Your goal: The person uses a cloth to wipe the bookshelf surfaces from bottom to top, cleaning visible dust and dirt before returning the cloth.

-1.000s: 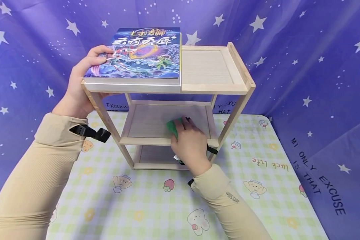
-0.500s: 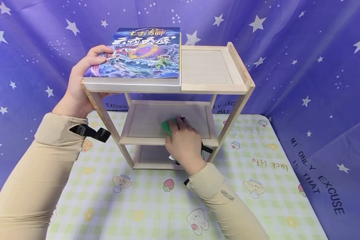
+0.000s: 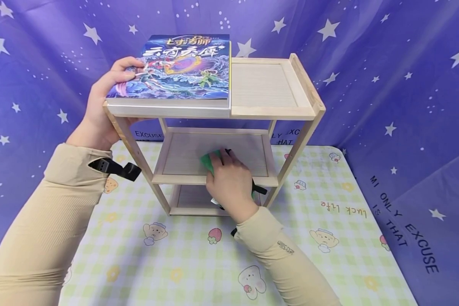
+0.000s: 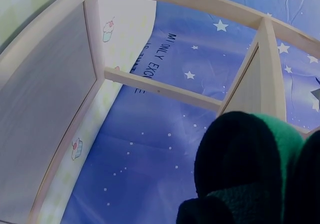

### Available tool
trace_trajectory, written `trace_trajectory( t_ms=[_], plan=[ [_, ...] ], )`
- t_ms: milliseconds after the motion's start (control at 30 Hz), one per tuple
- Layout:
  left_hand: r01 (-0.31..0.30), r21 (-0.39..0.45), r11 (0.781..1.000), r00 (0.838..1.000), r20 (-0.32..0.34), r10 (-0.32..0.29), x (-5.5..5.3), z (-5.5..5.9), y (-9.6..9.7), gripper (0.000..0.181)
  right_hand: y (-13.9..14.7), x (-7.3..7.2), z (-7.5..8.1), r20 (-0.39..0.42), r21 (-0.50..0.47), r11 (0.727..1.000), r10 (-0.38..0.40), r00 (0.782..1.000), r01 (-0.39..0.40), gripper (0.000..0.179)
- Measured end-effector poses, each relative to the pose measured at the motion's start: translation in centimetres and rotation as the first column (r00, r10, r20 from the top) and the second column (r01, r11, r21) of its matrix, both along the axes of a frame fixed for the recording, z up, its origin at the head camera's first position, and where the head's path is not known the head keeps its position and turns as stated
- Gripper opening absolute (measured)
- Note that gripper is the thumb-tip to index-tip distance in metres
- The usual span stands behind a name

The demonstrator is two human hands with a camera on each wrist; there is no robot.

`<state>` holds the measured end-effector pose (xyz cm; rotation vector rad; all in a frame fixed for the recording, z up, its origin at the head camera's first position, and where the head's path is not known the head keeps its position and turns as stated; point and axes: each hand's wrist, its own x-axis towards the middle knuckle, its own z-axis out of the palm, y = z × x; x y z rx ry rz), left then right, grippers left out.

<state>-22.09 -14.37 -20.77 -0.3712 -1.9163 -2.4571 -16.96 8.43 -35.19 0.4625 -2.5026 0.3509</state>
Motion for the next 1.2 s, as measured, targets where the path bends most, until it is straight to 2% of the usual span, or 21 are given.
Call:
trace_trajectory(
  t_ms=[1200],
  plan=[
    [0.004, 0.014, 1.000, 1.000, 0.008, -0.004, 0.1, 0.0, 0.0, 0.020, -1.9, -0.1, -0.3, 0.004, 0.027, 0.999, 0.023, 1.000, -0.023, 0.035]
  ],
)
